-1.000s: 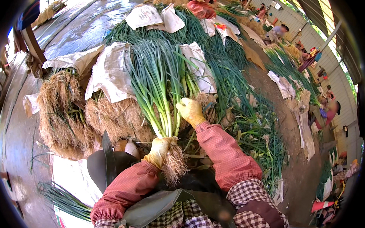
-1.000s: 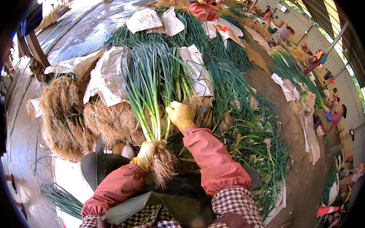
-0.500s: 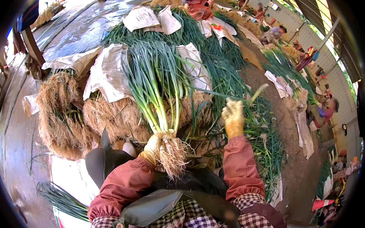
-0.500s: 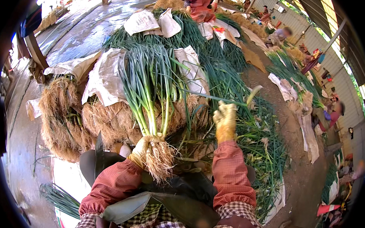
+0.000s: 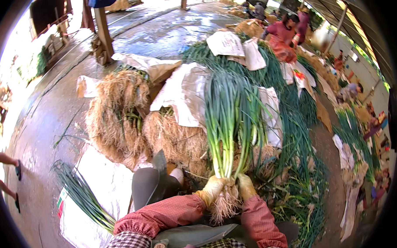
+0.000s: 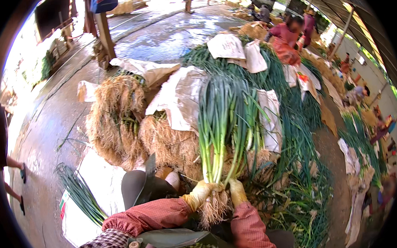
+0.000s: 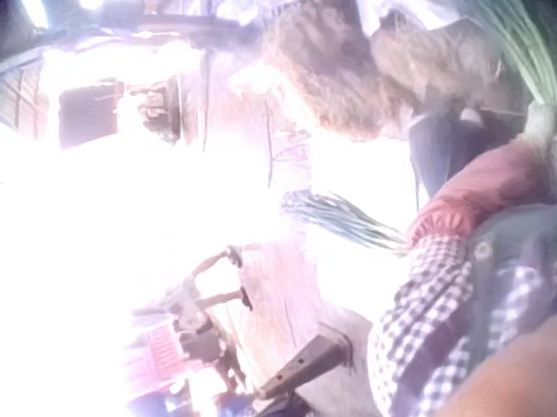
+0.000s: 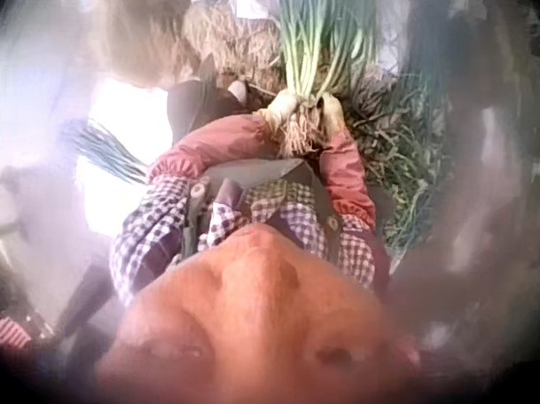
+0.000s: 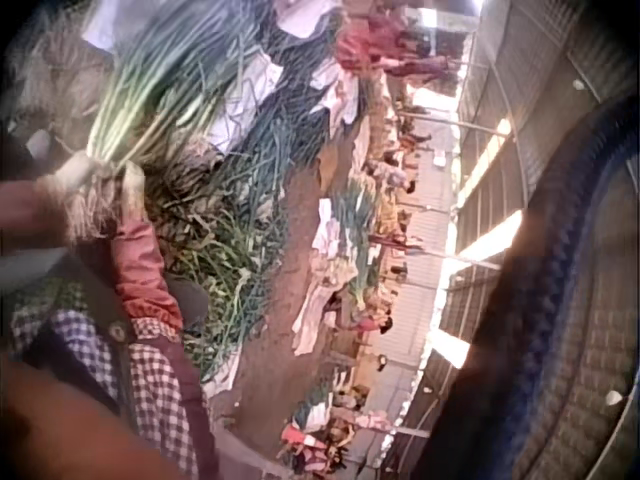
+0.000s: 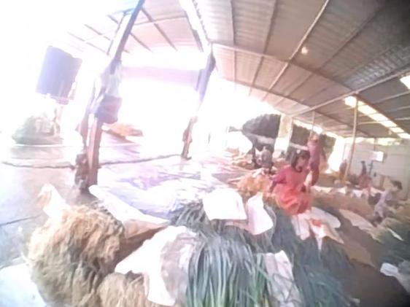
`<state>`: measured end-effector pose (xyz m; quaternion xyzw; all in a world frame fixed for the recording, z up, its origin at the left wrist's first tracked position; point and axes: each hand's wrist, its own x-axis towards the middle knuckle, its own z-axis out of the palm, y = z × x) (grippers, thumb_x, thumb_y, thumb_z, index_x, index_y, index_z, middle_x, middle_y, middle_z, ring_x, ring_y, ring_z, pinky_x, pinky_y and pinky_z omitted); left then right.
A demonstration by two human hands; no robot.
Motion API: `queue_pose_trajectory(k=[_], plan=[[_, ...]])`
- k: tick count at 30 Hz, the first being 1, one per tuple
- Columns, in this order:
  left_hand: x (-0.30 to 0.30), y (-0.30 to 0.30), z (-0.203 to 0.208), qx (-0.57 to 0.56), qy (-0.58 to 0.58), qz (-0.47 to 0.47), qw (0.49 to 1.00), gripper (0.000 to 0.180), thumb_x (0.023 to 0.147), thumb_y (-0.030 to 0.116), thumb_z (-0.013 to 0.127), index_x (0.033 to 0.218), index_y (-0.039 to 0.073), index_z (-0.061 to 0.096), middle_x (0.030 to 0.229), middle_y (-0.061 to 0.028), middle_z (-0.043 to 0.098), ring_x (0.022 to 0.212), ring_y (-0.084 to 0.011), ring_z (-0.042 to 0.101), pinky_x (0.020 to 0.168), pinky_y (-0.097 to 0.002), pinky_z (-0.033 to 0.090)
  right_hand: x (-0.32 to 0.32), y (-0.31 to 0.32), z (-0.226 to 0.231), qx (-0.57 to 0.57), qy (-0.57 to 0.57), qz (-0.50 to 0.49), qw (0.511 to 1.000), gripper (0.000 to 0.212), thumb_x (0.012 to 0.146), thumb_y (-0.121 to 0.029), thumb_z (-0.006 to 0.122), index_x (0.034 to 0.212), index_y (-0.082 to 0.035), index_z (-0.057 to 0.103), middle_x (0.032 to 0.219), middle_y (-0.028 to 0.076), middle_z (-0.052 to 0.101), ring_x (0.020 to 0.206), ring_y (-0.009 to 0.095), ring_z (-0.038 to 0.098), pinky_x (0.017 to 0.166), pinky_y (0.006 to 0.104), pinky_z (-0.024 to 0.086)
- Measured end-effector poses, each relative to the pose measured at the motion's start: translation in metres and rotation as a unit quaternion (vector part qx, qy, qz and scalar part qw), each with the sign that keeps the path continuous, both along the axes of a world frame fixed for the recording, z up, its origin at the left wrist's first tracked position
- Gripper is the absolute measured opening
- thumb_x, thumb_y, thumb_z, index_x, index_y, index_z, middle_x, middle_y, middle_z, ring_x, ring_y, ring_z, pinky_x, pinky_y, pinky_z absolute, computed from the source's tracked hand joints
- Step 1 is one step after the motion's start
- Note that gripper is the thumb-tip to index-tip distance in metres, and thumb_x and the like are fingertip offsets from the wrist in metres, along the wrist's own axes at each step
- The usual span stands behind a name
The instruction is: The person sorts and cleans green onions by hand, removing dry outer layers and roots while seated on the floor of an agricultural processing area.
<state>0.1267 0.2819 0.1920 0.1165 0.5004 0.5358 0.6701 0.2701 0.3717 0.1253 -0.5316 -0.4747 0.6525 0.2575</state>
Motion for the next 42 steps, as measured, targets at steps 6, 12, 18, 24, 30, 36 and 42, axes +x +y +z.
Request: queue_pose_trajectory(k=[6,12,18,24,30,36,42], plan=[[0.004,0.004,-0.007,0.054,-0.065,-0.107,0.991,0.016,0.075,0.017,0.061,0.086,0.005,0.058,0.056,0.0022,0.05,0.036,-0.0058,0.039,0.029,-0.019,0.026,-0.006,0.004,0.05,-0.172,0.009,0.095,0.98,0.025,0.089,-0.021,0.047,0.092,-0.002,0.062,0.058,0.005,0.056,0.039,0.013,0.047,0.035,0.027,0.037],[0.001,0.017,0.004,0.026,-0.097,-0.191,0.977,0.012,0.074,0.013,0.06,0.081,0.003,0.062,0.056,0.0021,0.053,0.036,-0.0064,0.039,0.031,-0.0177,0.026,0.013,0.04,0.021,-0.061,-0.145,0.138,0.978,0.026,0.085,-0.021,0.053,0.071,-0.002,0.063,0.055,0.007,0.054,0.043,0.015,0.047,0.038,0.0279,0.031],[-0.018,0.023,-0.003,0.053,-0.201,-0.153,0.966,0.024,0.075,-0.001,0.051,0.098,-0.007,0.053,0.067,0.001,0.053,0.048,-0.0034,0.044,0.041,-0.0136,0.036,0.046,0.07,0.043,0.082,-0.214,-0.081,0.97,0.021,0.082,-0.019,0.057,0.088,0.001,0.058,0.057,0.001,0.048,0.047,0.013,0.045,0.046,0.0278,0.038],[-0.03,0.004,0.042,0.126,-0.307,-0.103,0.938,0.03,0.069,-0.001,0.054,0.098,-0.005,0.05,0.088,-0.0153,0.058,0.076,-0.0227,0.059,0.073,-0.0321,0.051,0.274,0.058,-0.007,-0.074,0.224,-0.608,0.758,0.036,0.092,-0.027,0.044,0.117,-0.001,0.044,0.074,0.011,0.062,0.047,0.015,0.051,0.048,0.0235,0.046],[-0.033,0.003,0.014,0.115,-0.106,-0.008,0.988,0.029,0.076,0.003,0.051,0.104,-0.003,0.054,0.081,-0.0074,0.061,0.052,-0.0036,0.049,0.041,-0.0131,0.037,0.082,0.002,0.023,0.016,0.019,-0.173,0.985,0.033,0.086,-0.024,0.055,0.114,-0.006,0.052,0.104,0.011,0.06,0.075,0.018,0.064,0.062,0.028,0.053],[-0.023,0.0,0.009,0.03,-0.051,-0.144,0.988,0.031,0.077,0.006,0.062,0.108,0.001,0.057,0.074,0.0023,0.058,0.046,-0.0018,0.044,0.036,-0.0117,0.032,-0.044,0.067,0.044,0.411,-0.434,0.007,0.802,0.064,0.079,-0.029,0.059,0.132,-0.006,0.031,0.112,0.021,0.055,0.096,0.034,0.057,0.076,0.0362,0.049],[-0.045,0.008,0.034,0.082,-0.235,-0.107,0.963,0.021,0.078,-0.002,0.057,0.099,-0.001,0.055,0.07,-0.0042,0.058,0.055,-0.0074,0.055,0.045,-0.0155,0.044,-0.015,0.137,0.062,0.156,-0.016,-0.168,0.973,0.035,0.085,-0.021,0.053,0.116,-0.005,0.048,0.088,0.011,0.061,0.071,0.018,0.059,0.063,0.0334,0.051]])
